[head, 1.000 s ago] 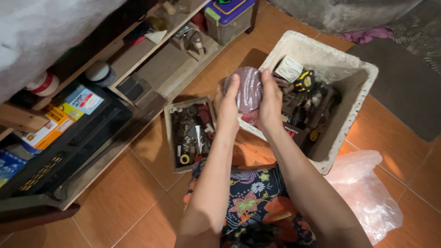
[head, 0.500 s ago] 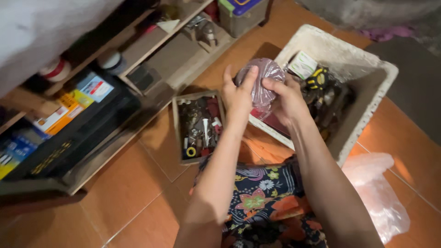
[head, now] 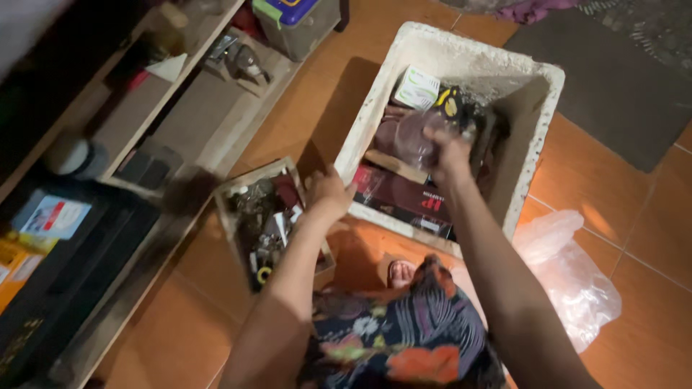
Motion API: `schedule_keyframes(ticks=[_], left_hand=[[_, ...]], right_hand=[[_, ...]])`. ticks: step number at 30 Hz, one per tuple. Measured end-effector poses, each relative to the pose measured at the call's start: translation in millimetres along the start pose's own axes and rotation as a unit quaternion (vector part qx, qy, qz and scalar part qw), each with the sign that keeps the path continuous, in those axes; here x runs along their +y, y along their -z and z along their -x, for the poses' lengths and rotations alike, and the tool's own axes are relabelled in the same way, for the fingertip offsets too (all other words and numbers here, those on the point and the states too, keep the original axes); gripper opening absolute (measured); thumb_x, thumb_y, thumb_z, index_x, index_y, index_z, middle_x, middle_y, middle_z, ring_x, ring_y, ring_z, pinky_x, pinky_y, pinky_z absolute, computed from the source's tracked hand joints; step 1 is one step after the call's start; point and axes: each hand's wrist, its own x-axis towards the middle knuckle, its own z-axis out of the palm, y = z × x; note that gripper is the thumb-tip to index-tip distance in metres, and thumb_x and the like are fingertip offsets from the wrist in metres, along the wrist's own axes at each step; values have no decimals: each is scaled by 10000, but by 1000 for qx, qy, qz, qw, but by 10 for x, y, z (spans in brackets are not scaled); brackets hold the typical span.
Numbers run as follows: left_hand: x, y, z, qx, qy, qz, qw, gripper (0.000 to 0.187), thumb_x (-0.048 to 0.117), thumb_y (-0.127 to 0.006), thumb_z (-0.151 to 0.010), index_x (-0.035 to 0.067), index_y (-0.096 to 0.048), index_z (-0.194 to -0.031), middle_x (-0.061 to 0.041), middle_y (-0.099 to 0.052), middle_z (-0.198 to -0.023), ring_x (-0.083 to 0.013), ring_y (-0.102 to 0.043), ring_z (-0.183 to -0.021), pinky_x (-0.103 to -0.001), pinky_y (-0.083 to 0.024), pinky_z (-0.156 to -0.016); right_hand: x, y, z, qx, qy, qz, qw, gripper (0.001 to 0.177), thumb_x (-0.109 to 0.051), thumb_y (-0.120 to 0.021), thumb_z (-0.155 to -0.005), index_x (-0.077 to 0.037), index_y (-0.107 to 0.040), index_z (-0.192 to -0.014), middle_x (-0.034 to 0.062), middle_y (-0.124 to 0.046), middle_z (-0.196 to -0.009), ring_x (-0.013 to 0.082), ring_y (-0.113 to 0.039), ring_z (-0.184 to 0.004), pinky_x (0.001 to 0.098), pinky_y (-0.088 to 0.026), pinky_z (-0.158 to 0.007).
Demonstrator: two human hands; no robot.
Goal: The person sits on the floor and organizes items from a wooden toolbox into a white styrofoam box. They handle sanding discs, small hardware, a packaged tool, a wooden stick, and a green power tool with a cord, placing them into the box.
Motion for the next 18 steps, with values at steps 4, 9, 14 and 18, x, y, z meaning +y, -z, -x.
schedule_keyframes(ticks=[4,9,14,18], left_hand=[[40,-523,-353,-7,-2,-38,999,777,295,-533,-974,-43,-174,-1575,-281,-275,-1588,-459,-315,-1444,-625,-308,-1136],[-24,-842,-486,-17,-27,-87,996,670,59,-405,-1000,-182,-76,-1532,-469,-149,-1556,-571,-278,-1409,-625,-282,-1140],[30,-682,-387,-62,-38,-127,989,752,64,-462,-956,-226,-52,-1516,-513,-113,-1533,-611,-236,-1412,-635,-248,-1149],[47,-550,-310,-58,-42,-113,991,778,73,-491,-941,-202,-54,-1521,-492,-136,-1544,-584,-294,-1409,-613,-279,-1158]], right_hand=[[626,221,-606,37,-18,-2,999,492,-59,-812,-760,55,-650,-1210,193,-714,-1152,366,-730,-1002,570,-632,-842],[1265,226,-1345,99,-49,-7,994,640,-49,-825,-741,51,-520,-1294,183,-651,-1194,336,-683,-1048,556,-601,-867],[1661,343,-1754,62,43,-55,996,726,10,-843,-747,60,-472,-1369,192,-631,-1295,318,-667,-1150,478,-594,-980],[1846,484,-1830,83,20,-71,994,790,20,-803,-709,-47,-428,-1401,154,-609,-1259,316,-641,-1114,505,-583,-936]])
